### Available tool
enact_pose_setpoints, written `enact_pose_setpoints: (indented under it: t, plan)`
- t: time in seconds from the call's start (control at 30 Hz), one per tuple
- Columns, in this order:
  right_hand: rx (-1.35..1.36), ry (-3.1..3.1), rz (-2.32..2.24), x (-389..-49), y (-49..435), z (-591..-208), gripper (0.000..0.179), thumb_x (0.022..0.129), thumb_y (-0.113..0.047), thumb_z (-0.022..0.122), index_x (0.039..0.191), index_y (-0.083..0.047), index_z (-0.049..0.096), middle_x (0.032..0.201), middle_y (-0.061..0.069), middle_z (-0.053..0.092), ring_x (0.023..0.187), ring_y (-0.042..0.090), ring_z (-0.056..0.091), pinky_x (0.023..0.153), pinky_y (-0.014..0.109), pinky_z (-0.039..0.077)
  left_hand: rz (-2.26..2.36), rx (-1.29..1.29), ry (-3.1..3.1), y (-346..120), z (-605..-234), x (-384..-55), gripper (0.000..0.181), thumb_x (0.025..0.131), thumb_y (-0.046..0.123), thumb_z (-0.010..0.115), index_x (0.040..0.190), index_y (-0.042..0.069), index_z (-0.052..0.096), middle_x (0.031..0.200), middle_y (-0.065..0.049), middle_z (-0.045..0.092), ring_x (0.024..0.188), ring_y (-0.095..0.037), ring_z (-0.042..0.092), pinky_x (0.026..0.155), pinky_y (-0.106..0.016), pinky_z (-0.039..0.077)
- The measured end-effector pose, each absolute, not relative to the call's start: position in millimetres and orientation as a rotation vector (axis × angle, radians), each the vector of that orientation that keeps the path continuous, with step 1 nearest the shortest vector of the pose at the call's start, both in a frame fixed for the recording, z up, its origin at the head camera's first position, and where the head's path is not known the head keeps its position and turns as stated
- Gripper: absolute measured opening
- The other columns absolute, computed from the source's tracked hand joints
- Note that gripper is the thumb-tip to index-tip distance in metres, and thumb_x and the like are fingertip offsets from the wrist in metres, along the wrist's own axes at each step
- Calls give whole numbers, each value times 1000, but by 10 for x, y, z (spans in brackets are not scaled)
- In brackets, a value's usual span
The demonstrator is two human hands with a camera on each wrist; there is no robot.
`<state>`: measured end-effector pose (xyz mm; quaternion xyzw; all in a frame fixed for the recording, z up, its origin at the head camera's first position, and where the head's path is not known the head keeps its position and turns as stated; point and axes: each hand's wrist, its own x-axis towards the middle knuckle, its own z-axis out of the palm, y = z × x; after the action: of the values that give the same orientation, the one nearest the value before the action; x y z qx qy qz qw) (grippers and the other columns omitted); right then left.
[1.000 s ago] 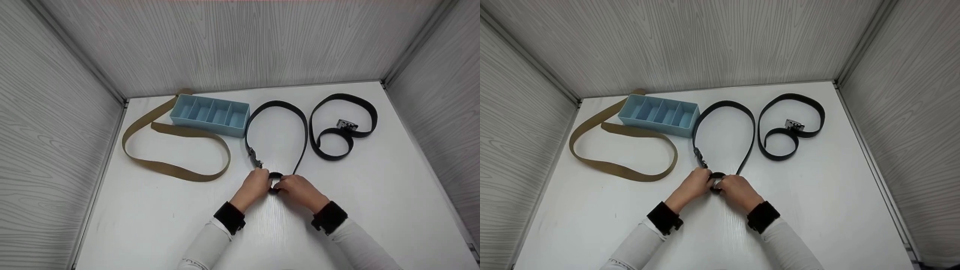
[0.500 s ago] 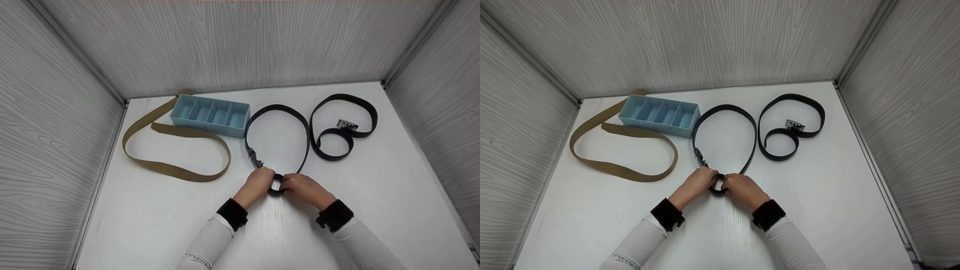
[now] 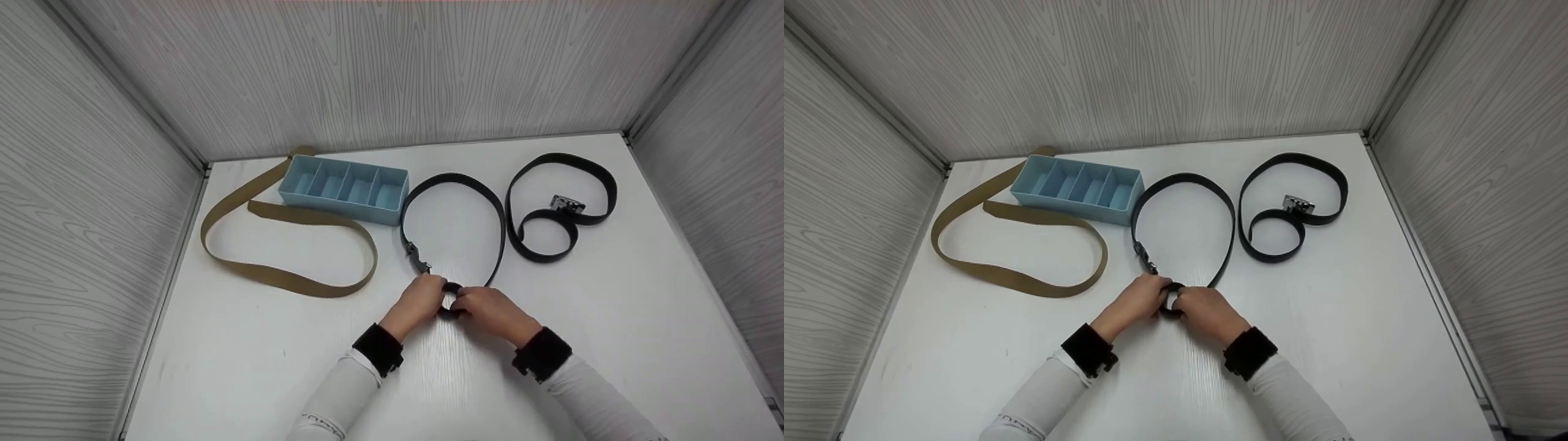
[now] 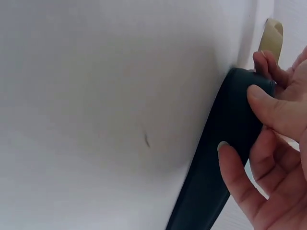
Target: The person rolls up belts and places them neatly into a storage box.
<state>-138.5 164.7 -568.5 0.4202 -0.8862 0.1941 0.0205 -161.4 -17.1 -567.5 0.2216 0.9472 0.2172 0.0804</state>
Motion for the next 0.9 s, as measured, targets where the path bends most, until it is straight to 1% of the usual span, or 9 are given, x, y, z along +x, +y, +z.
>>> enact_pose_setpoints:
  t: [0.17, 0.3, 0.4, 0.5, 0.63, 0.73, 0.9]
  plan:
    - [1329, -2696, 534, -1423, 1690, -5677, 18, 76, 2, 75, 79, -15, 76, 77, -3, 65, 68, 16, 61, 59, 33, 49, 633, 701, 2834, -188, -5674, -1634, 14, 88, 4, 60, 79, 9, 70, 80, -5, 70, 72, -22, 65, 66, -37, 51]
    - [1360, -2681, 571, -1435, 1674, -5689, 15, 76, 2, 75, 79, -13, 76, 76, -1, 63, 68, 18, 59, 60, 33, 48, 601, 730, 2855, -195, -5689, -1646, 14, 87, 3, 60, 79, 10, 70, 79, -5, 70, 71, -22, 65, 65, -37, 50]
    - [1347, -2675, 615, -1425, 1636, -5696, 15, 74, 1, 77, 78, -13, 76, 74, -1, 62, 66, 18, 57, 59, 32, 47, 587, 703, 2892, -199, -5692, -1638, 14, 87, 4, 61, 76, 9, 67, 75, -7, 69, 68, -22, 65, 61, -37, 50]
    - [1324, -2670, 588, -1397, 1589, -5705, 13, 74, -1, 78, 77, -13, 75, 72, 0, 62, 63, 19, 57, 57, 33, 46, 623, 605, 2895, -203, -5675, -1605, 13, 85, 4, 64, 72, 7, 63, 71, -9, 66, 64, -22, 62, 57, -37, 49]
    - [1278, -2695, 534, -1364, 1554, -5710, 10, 75, -3, 78, 77, -12, 73, 71, 1, 62, 62, 20, 57, 56, 34, 46, 656, 528, 2878, -186, -5645, -1569, 8, 78, 1, 66, 72, 5, 63, 70, -9, 64, 61, -21, 58, 56, -36, 48]
    - [1289, -2741, 590, -1363, 1568, -5682, 11, 76, -3, 78, 78, -12, 74, 75, 0, 63, 67, 18, 59, 60, 34, 48, 609, 565, 2894, -167, -5650, -1567, 7, 77, -1, 64, 74, 6, 65, 71, -9, 65, 63, -22, 61, 57, -37, 49]
    - [1362, -2768, 673, -1400, 1650, -5624, 18, 74, 1, 79, 85, -13, 77, 89, -1, 65, 81, 16, 61, 70, 32, 51, 493, 652, 2929, -168, -5668, -1596, 13, 85, 3, 62, 79, 12, 70, 76, -7, 70, 69, -26, 66, 59, -39, 50]
